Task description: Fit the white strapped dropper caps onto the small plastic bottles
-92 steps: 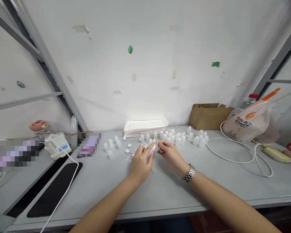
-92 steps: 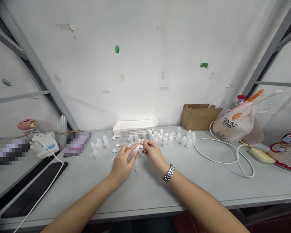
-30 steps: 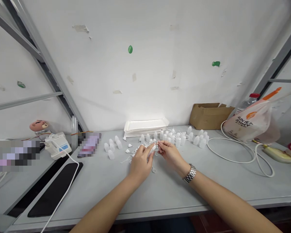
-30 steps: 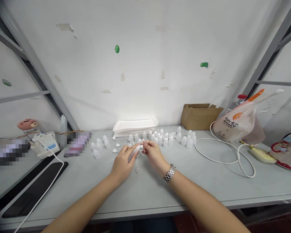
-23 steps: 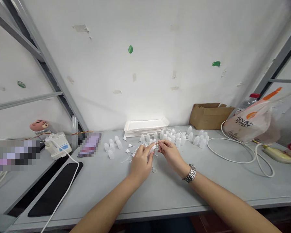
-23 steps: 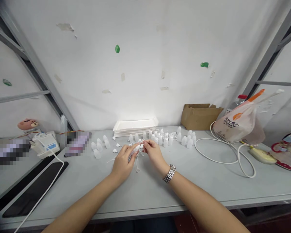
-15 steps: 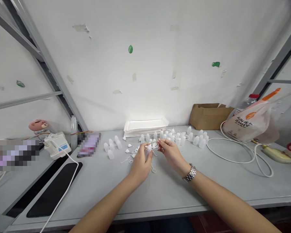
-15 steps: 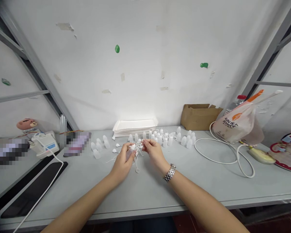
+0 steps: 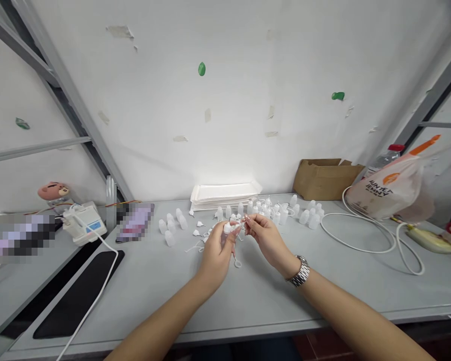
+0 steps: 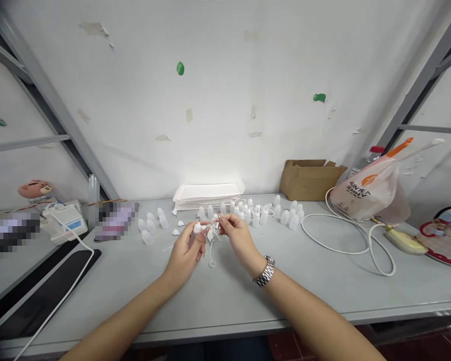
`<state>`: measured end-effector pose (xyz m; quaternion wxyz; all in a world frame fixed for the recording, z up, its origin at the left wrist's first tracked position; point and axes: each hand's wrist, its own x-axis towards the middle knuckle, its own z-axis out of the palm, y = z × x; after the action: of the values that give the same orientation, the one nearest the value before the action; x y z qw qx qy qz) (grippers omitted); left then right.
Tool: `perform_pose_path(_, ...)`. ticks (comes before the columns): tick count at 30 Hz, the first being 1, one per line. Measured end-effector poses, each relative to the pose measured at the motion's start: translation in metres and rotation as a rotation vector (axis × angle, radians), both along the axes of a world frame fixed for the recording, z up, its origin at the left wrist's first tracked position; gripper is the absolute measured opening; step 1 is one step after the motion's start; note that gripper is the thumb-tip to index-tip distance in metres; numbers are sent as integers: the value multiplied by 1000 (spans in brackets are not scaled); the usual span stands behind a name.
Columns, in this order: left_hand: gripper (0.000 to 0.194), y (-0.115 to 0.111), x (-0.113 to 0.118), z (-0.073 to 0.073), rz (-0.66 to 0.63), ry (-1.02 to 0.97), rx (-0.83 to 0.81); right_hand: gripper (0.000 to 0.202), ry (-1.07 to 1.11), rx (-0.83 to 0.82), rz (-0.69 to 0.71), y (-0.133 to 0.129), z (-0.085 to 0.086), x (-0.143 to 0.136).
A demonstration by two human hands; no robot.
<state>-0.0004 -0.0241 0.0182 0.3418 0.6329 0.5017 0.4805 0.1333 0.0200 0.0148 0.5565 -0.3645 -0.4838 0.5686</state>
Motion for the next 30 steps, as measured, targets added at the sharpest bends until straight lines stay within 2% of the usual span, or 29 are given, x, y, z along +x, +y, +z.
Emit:
perform_pose_path(3, 34, 0, -1, 1, 83, -74, 16, 27, -41, 46, -19, -3, -1, -3)
perform_pose_path(6, 30, -1, -2, 0, 137, -51, 100, 27, -79, 91, 1, -6, 0, -4)
perform_pose_path(8, 26, -1, -4, -2, 146, 52, 204, 27, -66, 95, 31, -7, 1, -4)
perform_pose_path(12, 18, 2, -6, -10, 135, 311, 513, 25, 24, 66, 99, -7, 3, -2)
perform_pose_path(14, 17, 3, -7, -14, 119, 374, 574, 25, 36, 65, 131, -7, 3, -2)
perform_pose_path(20, 18, 4, -8, -17, 94, 435, 540, 24, 13, 91, 193, -10, 4, -3)
perform_pose_path(30, 17, 6, -8, -18, 76, 428, 531, 24, -81, 164, 147, -9, 2, -4)
